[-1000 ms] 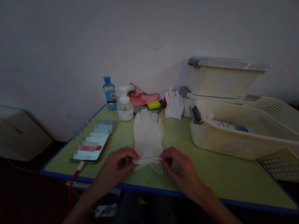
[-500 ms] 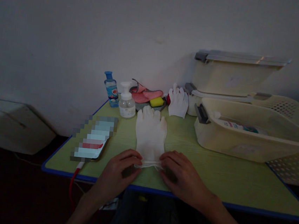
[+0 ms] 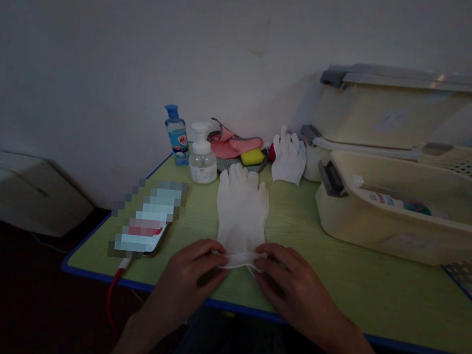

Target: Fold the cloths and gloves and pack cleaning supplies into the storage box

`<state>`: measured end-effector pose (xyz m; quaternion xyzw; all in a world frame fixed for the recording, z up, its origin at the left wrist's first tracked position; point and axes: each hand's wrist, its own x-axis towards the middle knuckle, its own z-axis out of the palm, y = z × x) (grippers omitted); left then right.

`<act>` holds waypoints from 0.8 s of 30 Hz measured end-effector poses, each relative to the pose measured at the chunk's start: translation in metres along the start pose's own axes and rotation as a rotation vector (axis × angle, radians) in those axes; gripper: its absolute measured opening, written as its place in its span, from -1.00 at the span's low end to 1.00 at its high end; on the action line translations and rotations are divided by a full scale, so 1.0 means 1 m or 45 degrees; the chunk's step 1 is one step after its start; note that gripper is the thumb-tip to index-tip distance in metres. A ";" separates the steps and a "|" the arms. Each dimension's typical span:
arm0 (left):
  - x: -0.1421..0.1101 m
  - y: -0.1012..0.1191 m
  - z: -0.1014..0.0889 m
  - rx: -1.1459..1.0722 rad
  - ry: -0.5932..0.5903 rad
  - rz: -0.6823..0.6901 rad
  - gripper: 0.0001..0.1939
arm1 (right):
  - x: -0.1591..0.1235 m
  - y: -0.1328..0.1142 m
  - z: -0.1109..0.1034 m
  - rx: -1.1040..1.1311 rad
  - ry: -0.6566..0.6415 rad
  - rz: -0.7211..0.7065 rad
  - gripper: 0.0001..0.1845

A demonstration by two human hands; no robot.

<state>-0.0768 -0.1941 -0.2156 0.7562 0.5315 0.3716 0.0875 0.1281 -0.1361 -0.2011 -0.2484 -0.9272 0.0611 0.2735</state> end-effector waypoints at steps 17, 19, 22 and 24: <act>-0.004 -0.002 0.003 0.136 -0.077 0.068 -0.81 | 0.002 -0.001 0.000 -0.040 0.038 -0.018 -0.84; -0.005 -0.003 0.003 0.135 -0.081 0.080 -0.80 | 0.003 -0.001 -0.001 -0.048 0.043 -0.033 -0.83; -0.005 -0.004 0.004 0.151 -0.071 0.080 -0.80 | 0.003 -0.001 0.000 -0.042 0.054 -0.031 -0.84; -0.005 -0.004 0.005 0.165 -0.055 0.068 -0.83 | 0.002 0.000 0.001 -0.034 0.055 -0.020 -0.86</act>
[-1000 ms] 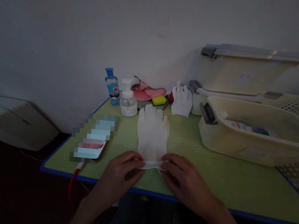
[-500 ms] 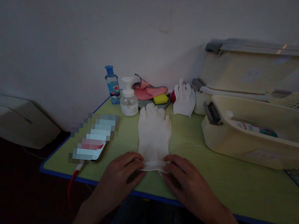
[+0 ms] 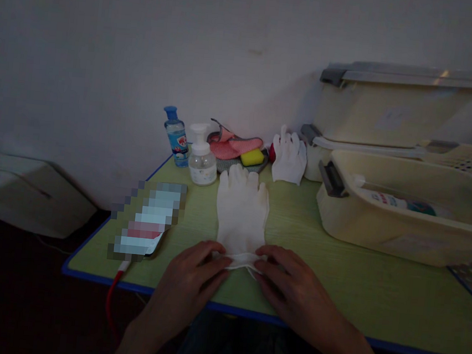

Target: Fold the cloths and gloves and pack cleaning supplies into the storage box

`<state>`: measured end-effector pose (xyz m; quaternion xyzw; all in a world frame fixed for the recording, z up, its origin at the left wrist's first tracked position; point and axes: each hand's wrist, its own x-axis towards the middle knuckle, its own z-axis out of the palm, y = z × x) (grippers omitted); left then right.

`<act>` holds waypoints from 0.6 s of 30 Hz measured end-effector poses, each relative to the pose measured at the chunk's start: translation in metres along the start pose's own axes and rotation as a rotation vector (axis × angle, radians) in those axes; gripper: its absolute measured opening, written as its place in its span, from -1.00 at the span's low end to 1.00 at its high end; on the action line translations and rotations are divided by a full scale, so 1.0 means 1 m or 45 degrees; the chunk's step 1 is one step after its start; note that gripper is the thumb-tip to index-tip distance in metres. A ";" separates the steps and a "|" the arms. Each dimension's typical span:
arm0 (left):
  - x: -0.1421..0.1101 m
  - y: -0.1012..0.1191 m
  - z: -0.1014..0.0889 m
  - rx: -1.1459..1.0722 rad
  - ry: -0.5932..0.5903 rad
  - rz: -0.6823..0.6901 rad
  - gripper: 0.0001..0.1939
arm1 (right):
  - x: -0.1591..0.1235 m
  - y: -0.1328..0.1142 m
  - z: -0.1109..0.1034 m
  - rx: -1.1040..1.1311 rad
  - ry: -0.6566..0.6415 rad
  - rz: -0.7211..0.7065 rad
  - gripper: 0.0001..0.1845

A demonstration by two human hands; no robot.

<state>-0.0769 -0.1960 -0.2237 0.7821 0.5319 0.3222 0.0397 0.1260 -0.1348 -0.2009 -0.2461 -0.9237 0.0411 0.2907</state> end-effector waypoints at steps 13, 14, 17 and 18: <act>0.004 0.004 -0.001 0.056 0.073 -0.072 -0.89 | -0.005 0.001 0.002 -0.014 0.083 0.076 -0.86; 0.004 0.005 -0.001 0.056 0.071 -0.075 -0.89 | -0.005 0.001 0.002 -0.020 0.083 0.080 -0.85; 0.005 0.006 -0.002 0.039 0.077 -0.107 -0.88 | -0.005 0.002 0.001 -0.020 0.079 0.089 -0.85; 0.005 0.006 -0.002 0.027 0.079 -0.116 -0.87 | -0.005 0.002 0.001 -0.014 0.077 0.090 -0.84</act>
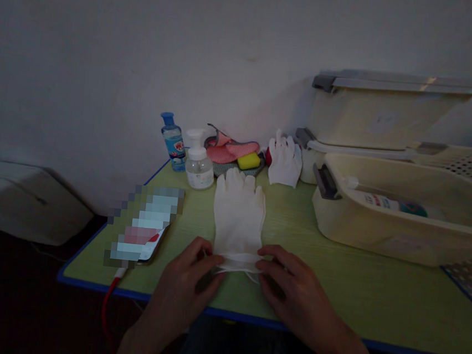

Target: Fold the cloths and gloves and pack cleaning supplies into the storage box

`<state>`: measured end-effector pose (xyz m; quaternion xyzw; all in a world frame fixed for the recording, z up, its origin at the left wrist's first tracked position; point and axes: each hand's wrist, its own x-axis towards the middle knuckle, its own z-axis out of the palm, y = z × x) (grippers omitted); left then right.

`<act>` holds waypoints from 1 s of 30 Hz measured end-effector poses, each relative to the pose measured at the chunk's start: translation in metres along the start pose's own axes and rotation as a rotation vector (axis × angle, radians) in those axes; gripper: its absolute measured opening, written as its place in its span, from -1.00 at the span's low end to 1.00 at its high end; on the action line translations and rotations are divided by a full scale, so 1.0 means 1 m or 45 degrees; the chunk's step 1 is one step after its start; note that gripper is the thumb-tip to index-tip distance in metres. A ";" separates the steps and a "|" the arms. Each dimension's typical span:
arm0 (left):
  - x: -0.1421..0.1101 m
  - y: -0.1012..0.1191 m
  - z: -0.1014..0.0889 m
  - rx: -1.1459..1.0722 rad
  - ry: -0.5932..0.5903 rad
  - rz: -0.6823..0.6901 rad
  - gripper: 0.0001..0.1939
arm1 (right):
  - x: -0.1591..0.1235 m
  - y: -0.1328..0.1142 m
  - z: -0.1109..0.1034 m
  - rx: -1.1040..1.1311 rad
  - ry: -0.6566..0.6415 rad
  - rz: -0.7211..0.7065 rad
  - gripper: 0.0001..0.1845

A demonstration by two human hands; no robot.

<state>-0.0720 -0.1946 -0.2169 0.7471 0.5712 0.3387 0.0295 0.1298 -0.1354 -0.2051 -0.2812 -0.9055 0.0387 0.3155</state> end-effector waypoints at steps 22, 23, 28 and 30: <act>-0.002 -0.001 0.006 0.213 0.240 0.000 -0.82 | 0.000 0.000 0.001 0.097 -0.013 0.014 -0.77; -0.002 -0.001 0.006 0.205 0.253 -0.006 -0.82 | 0.000 0.000 0.001 0.097 -0.013 0.015 -0.77; -0.001 0.001 0.005 0.210 0.337 0.013 -0.82 | 0.001 0.000 0.001 0.097 0.014 0.015 -0.75; -0.001 0.001 0.005 0.206 0.351 0.020 -0.82 | 0.001 -0.001 0.001 0.089 0.040 0.005 -0.75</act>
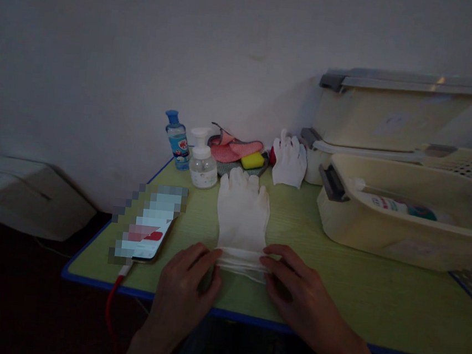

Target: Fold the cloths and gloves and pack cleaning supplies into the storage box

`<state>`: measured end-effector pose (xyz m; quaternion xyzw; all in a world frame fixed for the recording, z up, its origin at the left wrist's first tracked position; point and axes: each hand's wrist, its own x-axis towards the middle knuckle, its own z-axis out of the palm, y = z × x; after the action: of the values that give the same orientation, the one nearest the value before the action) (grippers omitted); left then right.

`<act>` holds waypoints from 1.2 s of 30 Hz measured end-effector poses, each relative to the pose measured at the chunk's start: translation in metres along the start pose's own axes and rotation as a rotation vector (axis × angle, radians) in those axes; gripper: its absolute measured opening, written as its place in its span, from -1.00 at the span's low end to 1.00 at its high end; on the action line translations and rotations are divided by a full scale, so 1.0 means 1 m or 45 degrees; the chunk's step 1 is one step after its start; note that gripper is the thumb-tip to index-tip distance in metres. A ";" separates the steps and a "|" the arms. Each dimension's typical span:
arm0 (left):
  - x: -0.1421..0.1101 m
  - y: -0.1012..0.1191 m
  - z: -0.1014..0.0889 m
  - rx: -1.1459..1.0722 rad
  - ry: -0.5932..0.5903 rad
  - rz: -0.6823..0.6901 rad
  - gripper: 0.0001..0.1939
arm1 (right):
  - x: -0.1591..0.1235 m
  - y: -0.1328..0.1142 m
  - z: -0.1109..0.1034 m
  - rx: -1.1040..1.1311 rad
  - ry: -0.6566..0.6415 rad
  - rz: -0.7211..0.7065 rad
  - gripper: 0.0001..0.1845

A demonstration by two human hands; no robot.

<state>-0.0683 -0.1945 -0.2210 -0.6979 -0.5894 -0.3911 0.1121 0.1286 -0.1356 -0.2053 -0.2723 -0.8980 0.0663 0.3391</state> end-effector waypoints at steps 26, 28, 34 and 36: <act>0.002 0.000 -0.006 -0.231 -0.040 -0.093 -0.81 | 0.001 -0.002 -0.003 0.012 0.025 -0.055 -0.78; 0.003 0.001 -0.006 -0.244 -0.046 -0.094 -0.81 | 0.001 -0.002 -0.002 0.014 0.031 -0.056 -0.78; 0.005 0.002 -0.007 -0.297 -0.030 -0.111 -0.81 | 0.000 0.000 0.000 0.016 0.038 -0.065 -0.79; 0.005 0.002 -0.008 -0.329 -0.036 -0.113 -0.81 | 0.000 0.000 -0.001 0.013 0.036 -0.066 -0.79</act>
<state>-0.0696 -0.1961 -0.2112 -0.6851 -0.5661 -0.4584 -0.0044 0.1289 -0.1355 -0.2045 -0.2483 -0.8996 0.0583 0.3546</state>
